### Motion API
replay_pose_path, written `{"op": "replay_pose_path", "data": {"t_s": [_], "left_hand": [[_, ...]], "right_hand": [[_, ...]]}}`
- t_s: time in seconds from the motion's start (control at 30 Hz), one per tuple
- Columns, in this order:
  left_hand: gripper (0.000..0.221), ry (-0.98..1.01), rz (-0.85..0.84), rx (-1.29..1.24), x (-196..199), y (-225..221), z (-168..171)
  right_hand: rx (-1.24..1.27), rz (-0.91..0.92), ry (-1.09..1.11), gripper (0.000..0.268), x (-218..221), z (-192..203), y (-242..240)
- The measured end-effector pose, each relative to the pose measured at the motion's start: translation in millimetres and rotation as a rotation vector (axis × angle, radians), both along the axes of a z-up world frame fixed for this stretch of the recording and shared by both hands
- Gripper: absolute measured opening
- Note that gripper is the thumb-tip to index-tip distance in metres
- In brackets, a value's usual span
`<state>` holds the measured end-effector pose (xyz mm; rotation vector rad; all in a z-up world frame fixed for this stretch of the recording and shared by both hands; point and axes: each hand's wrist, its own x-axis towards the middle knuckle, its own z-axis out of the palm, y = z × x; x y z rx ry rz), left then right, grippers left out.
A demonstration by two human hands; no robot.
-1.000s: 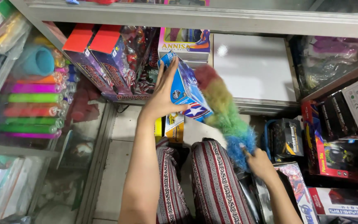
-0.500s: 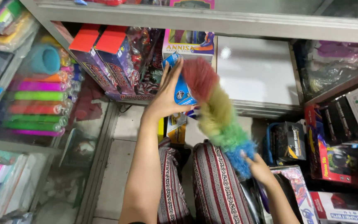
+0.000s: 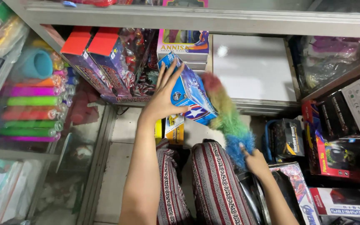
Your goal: Dusting toy boxes and play sets on store shelves using a colorful duster.
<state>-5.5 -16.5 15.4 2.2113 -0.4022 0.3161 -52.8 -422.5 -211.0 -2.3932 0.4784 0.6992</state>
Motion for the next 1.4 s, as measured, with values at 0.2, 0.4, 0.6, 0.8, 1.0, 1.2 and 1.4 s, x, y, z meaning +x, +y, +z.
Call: {"op": "replay_pose_path", "data": {"t_s": [0.2, 0.4, 0.6, 0.8, 1.0, 1.2, 1.4], "left_hand": [[0.123, -0.016, 0.003, 0.053, 6.9, 1.5, -10.0], [0.121, 0.036, 0.012, 0.028, 2.3, -3.0, -3.7], [0.117, -0.032, -0.025, 0.002, 3.2, -6.0, -5.8], [0.118, -0.011, -0.034, 0.022, 2.5, -12.9, -2.0], [0.116, -0.024, -0.015, 0.041, 4.0, -11.5, -3.6], [0.116, -0.005, -0.009, 0.06, 5.4, -13.0, -3.3], [0.114, 0.003, 0.021, 0.053, 5.2, -16.6, 0.7]], "right_hand": [[0.454, 0.005, -0.133, 0.087, -3.5, 10.9, 1.4], [0.164, -0.07, -0.06, 0.086, 4.7, 43.5, -0.1], [0.093, 0.032, -0.027, 0.079, 11.1, 53.8, 2.1], [0.46, -0.006, -0.322, 0.078, -7.7, -12.3, -16.9], [0.108, -0.007, -0.043, 0.071, 4.1, 42.8, 20.0], [0.565, -0.01, -0.086, 0.071, -6.4, 39.5, 12.1], [0.117, 0.012, 0.012, 0.082, -2.4, 67.4, 10.5]]}}
